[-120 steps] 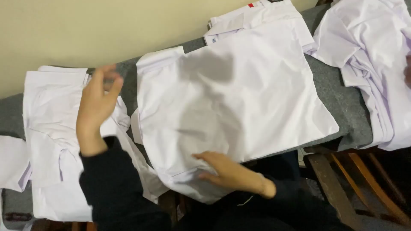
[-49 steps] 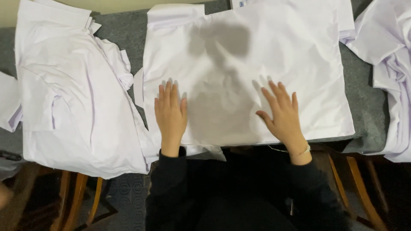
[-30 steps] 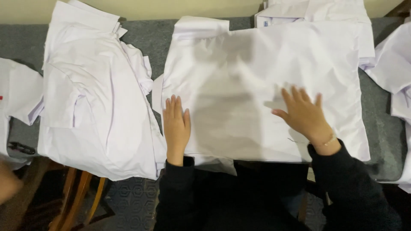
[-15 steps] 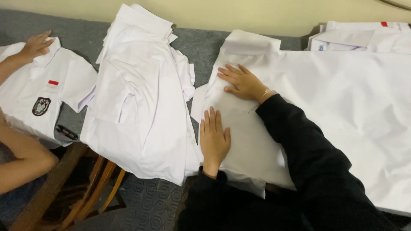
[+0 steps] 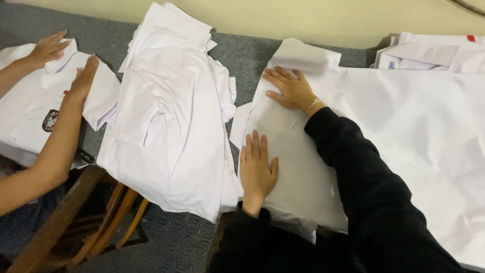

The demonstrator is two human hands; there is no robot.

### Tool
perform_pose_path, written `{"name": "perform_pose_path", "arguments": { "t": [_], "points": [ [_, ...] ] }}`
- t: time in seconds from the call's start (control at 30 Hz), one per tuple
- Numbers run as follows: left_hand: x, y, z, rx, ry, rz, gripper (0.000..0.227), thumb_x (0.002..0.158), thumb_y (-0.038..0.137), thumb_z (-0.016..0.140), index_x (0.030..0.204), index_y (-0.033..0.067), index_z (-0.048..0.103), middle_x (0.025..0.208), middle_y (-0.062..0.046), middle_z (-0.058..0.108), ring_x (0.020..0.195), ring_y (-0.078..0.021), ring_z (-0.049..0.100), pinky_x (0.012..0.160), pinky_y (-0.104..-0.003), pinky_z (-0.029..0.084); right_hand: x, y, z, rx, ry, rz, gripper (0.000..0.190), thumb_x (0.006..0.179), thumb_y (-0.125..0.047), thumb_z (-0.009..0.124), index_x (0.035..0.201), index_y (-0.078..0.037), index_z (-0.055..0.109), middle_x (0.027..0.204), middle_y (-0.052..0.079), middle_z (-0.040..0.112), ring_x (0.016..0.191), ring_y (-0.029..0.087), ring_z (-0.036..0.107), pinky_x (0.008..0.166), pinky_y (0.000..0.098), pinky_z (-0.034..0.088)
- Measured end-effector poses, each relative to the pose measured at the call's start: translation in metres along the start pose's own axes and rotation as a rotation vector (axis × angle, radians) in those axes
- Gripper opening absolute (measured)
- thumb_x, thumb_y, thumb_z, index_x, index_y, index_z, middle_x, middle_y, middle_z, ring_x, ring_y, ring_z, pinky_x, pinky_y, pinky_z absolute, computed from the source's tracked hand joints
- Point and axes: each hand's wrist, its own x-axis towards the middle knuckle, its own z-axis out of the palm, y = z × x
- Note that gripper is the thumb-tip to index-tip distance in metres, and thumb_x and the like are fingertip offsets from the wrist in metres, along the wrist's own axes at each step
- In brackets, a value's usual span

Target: A person is smoothing and folding a white collared shirt on a work table in a factory setting.

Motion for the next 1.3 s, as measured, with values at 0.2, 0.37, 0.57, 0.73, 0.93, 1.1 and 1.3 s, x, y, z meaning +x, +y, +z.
{"name": "perform_pose_path", "arguments": {
  "t": [0.2,0.37,0.57,0.73,0.93,1.1,1.3],
  "points": [
    [0.001,0.0,0.0,-0.034,-0.01,-0.002,0.068,0.104,0.041,0.044,0.161,0.0065,0.03,0.17,-0.019,0.02,0.159,-0.0325,0.01,0.127,-0.045,0.003,0.017,0.001,0.01,0.053,0.032,0.08,0.065,0.103,-0.072,0.026,0.16,-0.041,0.027,0.169,-0.016,0.024,0.155,0.01,0.02,0.12,0.0558,0.02],
    [0.008,-0.009,0.002,-0.077,-0.024,0.016,0.068,0.099,0.034,0.056,0.157,0.0045,0.036,0.166,-0.023,0.027,0.156,-0.0379,0.02,0.125,-0.049,0.014,0.003,-0.005,0.014,0.123,0.233,0.053,0.056,0.106,-0.056,0.04,0.155,-0.029,0.04,0.162,-0.005,0.04,0.151,0.014,0.034,0.117,0.055,0.025],
    [0.093,-0.028,-0.017,-0.084,0.278,-0.126,0.023,0.098,0.035,0.06,0.109,0.0161,0.067,0.098,-0.006,0.07,0.096,-0.0296,0.068,0.081,-0.045,0.052,0.014,0.013,0.049,0.109,0.654,-0.145,0.031,0.095,-0.031,0.067,0.122,-0.017,0.063,0.122,0.003,0.057,0.118,0.024,0.057,0.092,0.0383,0.047],
    [0.162,-0.047,0.013,0.108,0.435,-0.163,0.032,0.085,0.055,0.072,0.088,0.0229,0.067,0.086,0.001,0.063,0.089,-0.0277,0.062,0.075,-0.045,0.045,0.014,0.012,0.049,0.085,0.683,-0.23,0.018,0.094,-0.03,0.069,0.109,-0.018,0.07,0.113,0.001,0.061,0.112,0.024,0.061,0.091,0.0391,0.049],
    [0.173,-0.052,0.027,0.142,0.385,-0.213,0.019,0.089,0.036,0.075,0.085,0.0205,0.065,0.084,0.0,0.062,0.092,-0.0276,0.062,0.084,-0.048,0.039,0.014,0.013,0.048,0.113,0.654,-0.262,0.022,0.098,-0.031,0.065,0.116,-0.02,0.07,0.119,0.002,0.064,0.122,0.024,0.061,0.102,0.0426,0.047],
    [0.175,-0.047,0.033,0.215,0.483,-0.187,0.014,0.094,0.024,0.07,0.085,0.0144,0.065,0.082,-0.004,0.06,0.088,-0.0289,0.062,0.085,-0.048,0.041,0.019,0.017,0.055,0.07,0.665,-0.317,0.027,0.101,-0.035,0.06,0.123,-0.022,0.07,0.128,0.003,0.06,0.132,0.026,0.056,0.107,0.0461,0.044],
    [0.16,-0.046,0.015,0.124,0.571,-0.121,0.039,0.093,0.053,0.068,0.082,0.0152,0.065,0.082,-0.007,0.061,0.09,-0.0324,0.062,0.083,-0.053,0.042,0.016,0.012,0.05,0.025,0.608,-0.262,0.032,0.102,-0.04,0.056,0.127,-0.026,0.069,0.136,0.0,0.056,0.138,0.024,0.053,0.112,0.0468,0.041]
  ]
}}
